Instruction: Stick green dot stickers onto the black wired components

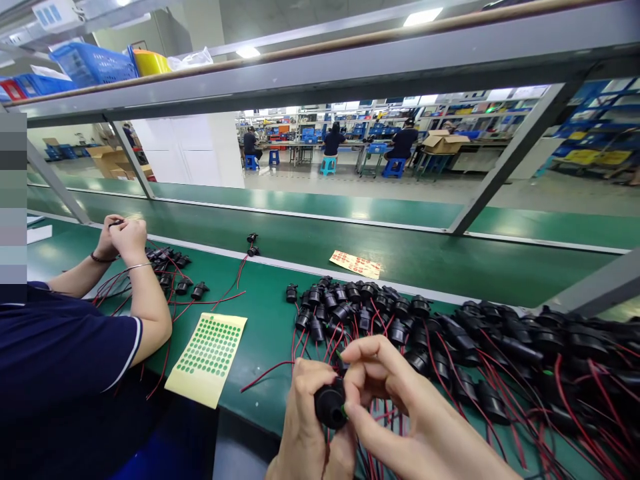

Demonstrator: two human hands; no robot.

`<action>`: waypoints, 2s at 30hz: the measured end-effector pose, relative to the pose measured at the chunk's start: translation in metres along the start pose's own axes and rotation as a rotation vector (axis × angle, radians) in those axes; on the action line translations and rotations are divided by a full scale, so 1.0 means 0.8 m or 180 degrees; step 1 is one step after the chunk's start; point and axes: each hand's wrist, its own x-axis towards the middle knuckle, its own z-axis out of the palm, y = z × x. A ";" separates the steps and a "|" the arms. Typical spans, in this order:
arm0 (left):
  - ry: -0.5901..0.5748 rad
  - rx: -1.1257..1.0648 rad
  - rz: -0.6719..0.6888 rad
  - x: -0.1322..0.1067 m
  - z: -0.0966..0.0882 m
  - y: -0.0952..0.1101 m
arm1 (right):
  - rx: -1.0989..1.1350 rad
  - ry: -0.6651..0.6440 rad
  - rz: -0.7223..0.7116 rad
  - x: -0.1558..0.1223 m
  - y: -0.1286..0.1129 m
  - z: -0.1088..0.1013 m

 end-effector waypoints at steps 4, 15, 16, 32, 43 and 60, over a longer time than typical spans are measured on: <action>0.0097 0.0177 -0.0126 -0.004 0.002 -0.002 | -0.0146 0.0032 -0.0086 -0.002 0.003 0.000; -0.0067 -0.0181 -0.0151 -0.004 0.001 -0.023 | 0.0720 -0.0200 0.0201 0.016 0.039 0.009; -0.0170 -0.0396 -0.0183 -0.002 -0.001 -0.026 | 0.0744 -0.0226 0.0204 0.016 0.042 0.009; -0.0296 -0.0639 -0.0062 0.003 -0.005 -0.029 | 0.1188 -0.0453 0.0481 0.013 0.033 0.008; -0.0171 -0.0661 -0.0234 -0.003 -0.001 -0.031 | 0.1234 -0.0444 0.0424 0.015 0.033 0.013; -0.0586 -0.1508 -0.0754 0.004 -0.009 -0.051 | 0.1010 -0.0771 0.0121 0.006 0.052 -0.007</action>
